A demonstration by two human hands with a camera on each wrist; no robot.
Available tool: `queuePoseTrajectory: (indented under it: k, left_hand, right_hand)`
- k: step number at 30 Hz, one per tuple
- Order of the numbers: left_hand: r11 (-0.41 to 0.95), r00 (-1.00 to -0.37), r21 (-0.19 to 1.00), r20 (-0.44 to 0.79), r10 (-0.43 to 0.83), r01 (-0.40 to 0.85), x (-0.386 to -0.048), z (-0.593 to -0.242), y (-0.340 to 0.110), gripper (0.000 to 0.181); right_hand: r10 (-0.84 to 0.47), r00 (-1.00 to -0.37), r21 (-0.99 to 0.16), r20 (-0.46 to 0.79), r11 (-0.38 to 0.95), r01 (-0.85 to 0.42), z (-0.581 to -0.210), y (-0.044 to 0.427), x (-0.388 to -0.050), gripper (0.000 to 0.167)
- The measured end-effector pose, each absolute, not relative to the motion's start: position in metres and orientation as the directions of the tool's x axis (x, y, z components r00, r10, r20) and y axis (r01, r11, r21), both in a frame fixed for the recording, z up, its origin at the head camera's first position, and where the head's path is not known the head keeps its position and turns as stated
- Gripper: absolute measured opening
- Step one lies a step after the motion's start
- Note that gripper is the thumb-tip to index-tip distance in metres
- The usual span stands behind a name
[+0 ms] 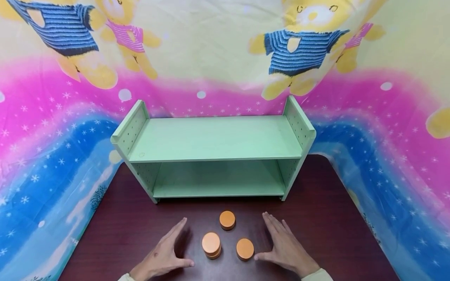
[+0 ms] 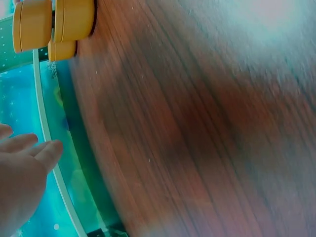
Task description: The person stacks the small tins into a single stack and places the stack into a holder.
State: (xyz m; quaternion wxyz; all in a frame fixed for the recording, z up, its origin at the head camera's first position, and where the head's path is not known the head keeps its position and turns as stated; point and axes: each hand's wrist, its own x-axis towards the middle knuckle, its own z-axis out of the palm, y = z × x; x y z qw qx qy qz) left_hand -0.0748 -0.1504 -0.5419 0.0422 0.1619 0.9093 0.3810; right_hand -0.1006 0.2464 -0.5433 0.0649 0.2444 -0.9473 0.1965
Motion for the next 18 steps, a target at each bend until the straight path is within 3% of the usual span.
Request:
queuePoseTrajectory:
  k: [10,18]
  left_hand:
    - [0.613,-0.933,0.719,0.143,0.330,0.327,-0.075,-0.546,-0.138,0.115]
    - [0.574,-0.935,0.757,0.138,0.327,0.313,-0.072,-0.550,-0.127,0.108]
  right_hand:
    - [-0.416,-0.904,-0.444,0.101,0.794,-0.415,-0.546,0.239,-0.100,0.121]
    - [-0.410,-0.910,-0.500,0.053,0.778,-0.380,-0.548,0.233,-0.098,0.119]
